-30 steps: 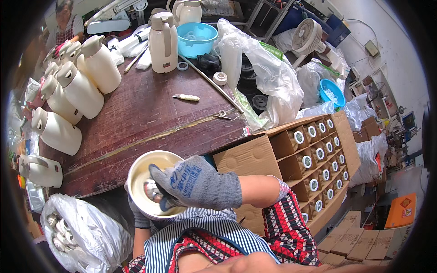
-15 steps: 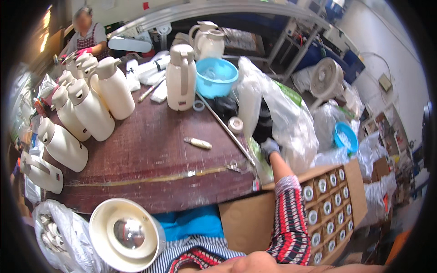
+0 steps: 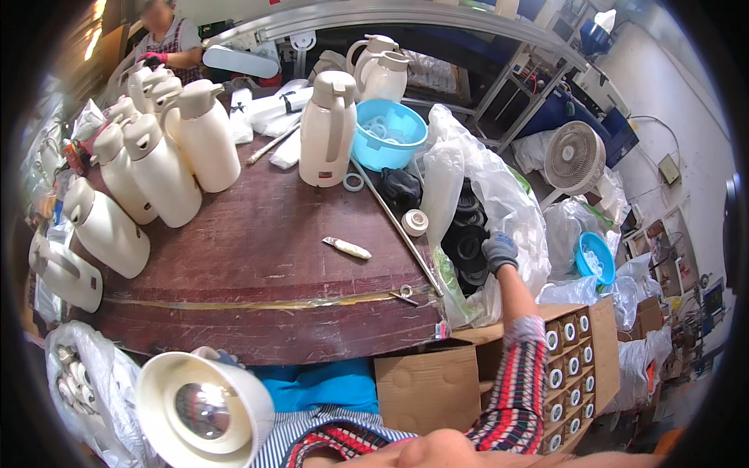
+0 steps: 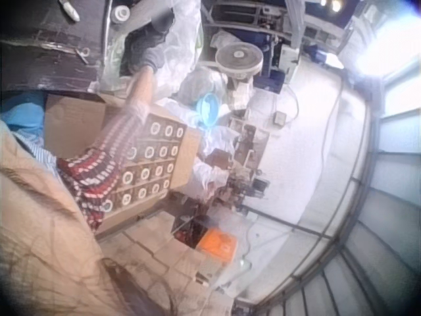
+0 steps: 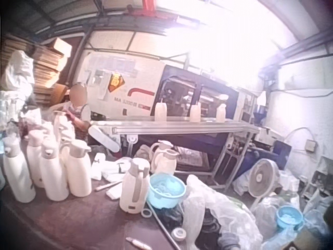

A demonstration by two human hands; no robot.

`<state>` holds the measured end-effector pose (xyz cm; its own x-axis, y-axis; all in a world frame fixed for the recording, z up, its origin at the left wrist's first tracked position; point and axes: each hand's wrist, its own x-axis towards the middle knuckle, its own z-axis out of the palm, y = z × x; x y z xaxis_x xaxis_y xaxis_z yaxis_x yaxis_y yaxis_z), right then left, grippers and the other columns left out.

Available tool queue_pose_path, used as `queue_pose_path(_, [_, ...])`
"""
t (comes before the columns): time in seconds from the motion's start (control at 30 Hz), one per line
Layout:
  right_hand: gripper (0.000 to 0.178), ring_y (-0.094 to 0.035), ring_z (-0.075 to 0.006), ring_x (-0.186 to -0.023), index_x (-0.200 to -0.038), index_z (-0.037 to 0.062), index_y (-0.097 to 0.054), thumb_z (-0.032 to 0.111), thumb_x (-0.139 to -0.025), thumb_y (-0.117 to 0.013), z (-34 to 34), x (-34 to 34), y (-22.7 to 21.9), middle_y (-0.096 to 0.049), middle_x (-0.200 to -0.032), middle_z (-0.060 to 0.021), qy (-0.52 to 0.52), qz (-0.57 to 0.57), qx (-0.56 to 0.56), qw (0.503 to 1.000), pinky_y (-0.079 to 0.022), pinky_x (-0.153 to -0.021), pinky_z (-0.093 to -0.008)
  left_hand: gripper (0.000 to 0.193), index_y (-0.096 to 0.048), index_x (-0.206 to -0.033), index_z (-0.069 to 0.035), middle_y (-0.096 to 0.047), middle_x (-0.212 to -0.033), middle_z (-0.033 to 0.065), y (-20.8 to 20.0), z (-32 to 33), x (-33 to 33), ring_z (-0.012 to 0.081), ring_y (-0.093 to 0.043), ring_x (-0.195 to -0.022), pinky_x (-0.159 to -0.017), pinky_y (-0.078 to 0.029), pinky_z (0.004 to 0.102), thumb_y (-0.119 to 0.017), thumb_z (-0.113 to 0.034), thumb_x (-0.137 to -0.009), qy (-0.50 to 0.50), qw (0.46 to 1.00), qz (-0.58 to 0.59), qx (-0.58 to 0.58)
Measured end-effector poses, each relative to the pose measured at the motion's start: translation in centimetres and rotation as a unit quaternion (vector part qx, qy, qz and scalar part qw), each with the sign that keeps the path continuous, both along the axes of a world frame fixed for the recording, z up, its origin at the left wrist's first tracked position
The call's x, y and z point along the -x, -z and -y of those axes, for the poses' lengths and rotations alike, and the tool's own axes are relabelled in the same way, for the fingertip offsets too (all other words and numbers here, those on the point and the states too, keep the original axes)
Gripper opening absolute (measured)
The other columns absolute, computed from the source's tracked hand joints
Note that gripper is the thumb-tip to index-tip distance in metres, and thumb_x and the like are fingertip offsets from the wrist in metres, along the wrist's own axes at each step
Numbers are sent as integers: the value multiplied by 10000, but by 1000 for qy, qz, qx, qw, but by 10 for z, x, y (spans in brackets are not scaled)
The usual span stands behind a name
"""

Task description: The person assembles white thermos flasks by inserting small cylindrical inserts into the openings, then securing black lids. The person handles multiple flasks one at a time, places them on a wooden table, and moves around a cluttered workspace with boxes and packaging materials.

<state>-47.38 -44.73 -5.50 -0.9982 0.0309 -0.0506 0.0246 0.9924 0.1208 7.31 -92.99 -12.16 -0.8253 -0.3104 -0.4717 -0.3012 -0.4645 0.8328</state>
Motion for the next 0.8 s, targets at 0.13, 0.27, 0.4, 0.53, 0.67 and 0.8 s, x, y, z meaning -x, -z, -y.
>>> queue_pose_path(0.13, [401,-693,-386,-1101,-1269,55,-685,174,-894,-607,51,-127,-90,-730,-1144,-215,-244,-109,273,924,-541,-956,-457,322,-651,-1228,-27,-711,-1093,67,2,2,-14,181,-675,-993,-902,-566,344,-698,-227,-980,17,998,-53,-10])
queue_pose_path(0.27, [436,-674,-384,-1039,-1335,113,-636,158,-902,-625,167,-249,-84,-688,-1185,-156,-475,-1,341,811,-546,-883,-454,318,-655,-1221,-29,-712,-1088,64,-5,0,-13,178,-675,-988,-898,-566,342,-701,-229,-977,59,994,-91,-8])
queue_pose_path(0.4, [442,-687,-370,-1008,-1352,115,-600,148,-912,-608,243,-309,-59,-702,-1117,-148,-507,55,300,807,-558,-872,-456,315,-659,-1213,-32,-713,-1082,61,-3,-5,8,174,-675,-983,-894,-566,341,-704,-232,-975,123,983,-131,-37])
queue_pose_path(0.53, [473,-667,-345,-1101,-1361,132,-598,174,-892,-635,277,-346,-64,-643,-1273,-143,-537,-9,195,820,-560,-870,-454,311,-664,-1206,-34,-714,-1077,58,1,-6,12,170,-675,-977,-890,-566,340,-707,-234,-972,154,975,-150,-51])
queue_pose_path(0.67, [515,-579,-325,-1221,-1384,174,-594,239,-876,-655,274,-377,-106,-504,-1477,-129,-706,-64,128,693,-534,-930,-426,307,-668,-1198,-36,-715,-1071,55,12,-6,14,166,-675,-972,-887,-566,339,-710,-237,-969,169,971,-155,-68])
queue_pose_path(0.8, [555,-584,-312,-1194,-1425,184,-580,303,-886,-640,281,-395,-100,-538,-1380,-142,-732,-55,28,678,-528,-904,-409,304,-672,-1191,-38,-716,-1066,52,18,-9,28,162,-675,-967,-883,-566,337,-713,-239,-967,187,965,-166,-85])
